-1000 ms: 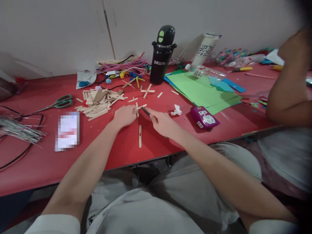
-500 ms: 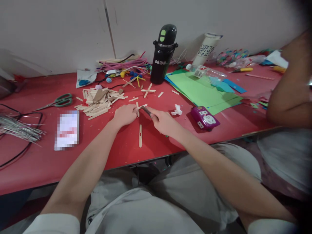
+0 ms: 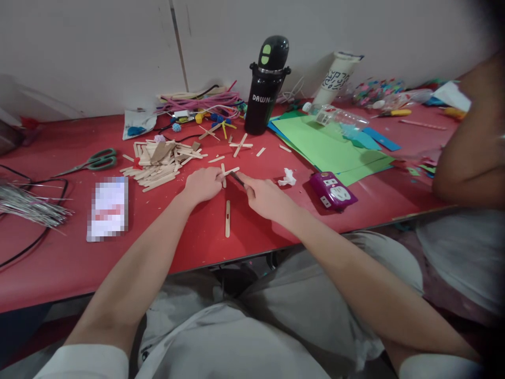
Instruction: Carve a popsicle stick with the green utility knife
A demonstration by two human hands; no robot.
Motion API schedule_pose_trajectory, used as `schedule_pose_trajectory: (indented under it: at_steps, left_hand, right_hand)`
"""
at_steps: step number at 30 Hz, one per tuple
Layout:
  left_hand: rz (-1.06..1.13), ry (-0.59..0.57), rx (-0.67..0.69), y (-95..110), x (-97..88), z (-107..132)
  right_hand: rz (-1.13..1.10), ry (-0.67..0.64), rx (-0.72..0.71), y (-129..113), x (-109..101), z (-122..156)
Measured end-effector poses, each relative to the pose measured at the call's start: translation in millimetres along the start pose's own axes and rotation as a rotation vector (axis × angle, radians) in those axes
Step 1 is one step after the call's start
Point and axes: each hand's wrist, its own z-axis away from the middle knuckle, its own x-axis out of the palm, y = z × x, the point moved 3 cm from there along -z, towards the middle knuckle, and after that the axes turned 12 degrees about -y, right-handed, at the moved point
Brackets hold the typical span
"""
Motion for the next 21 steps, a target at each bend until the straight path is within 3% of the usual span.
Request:
schedule_pose_trajectory:
  at_steps: [21]
  left_hand:
    - [0.001, -0.004, -0.019, -0.8, 0.0, -0.9]
  right_hand:
    - [-0.028, 0.052, -0.016, 3.3, 2.8, 2.7]
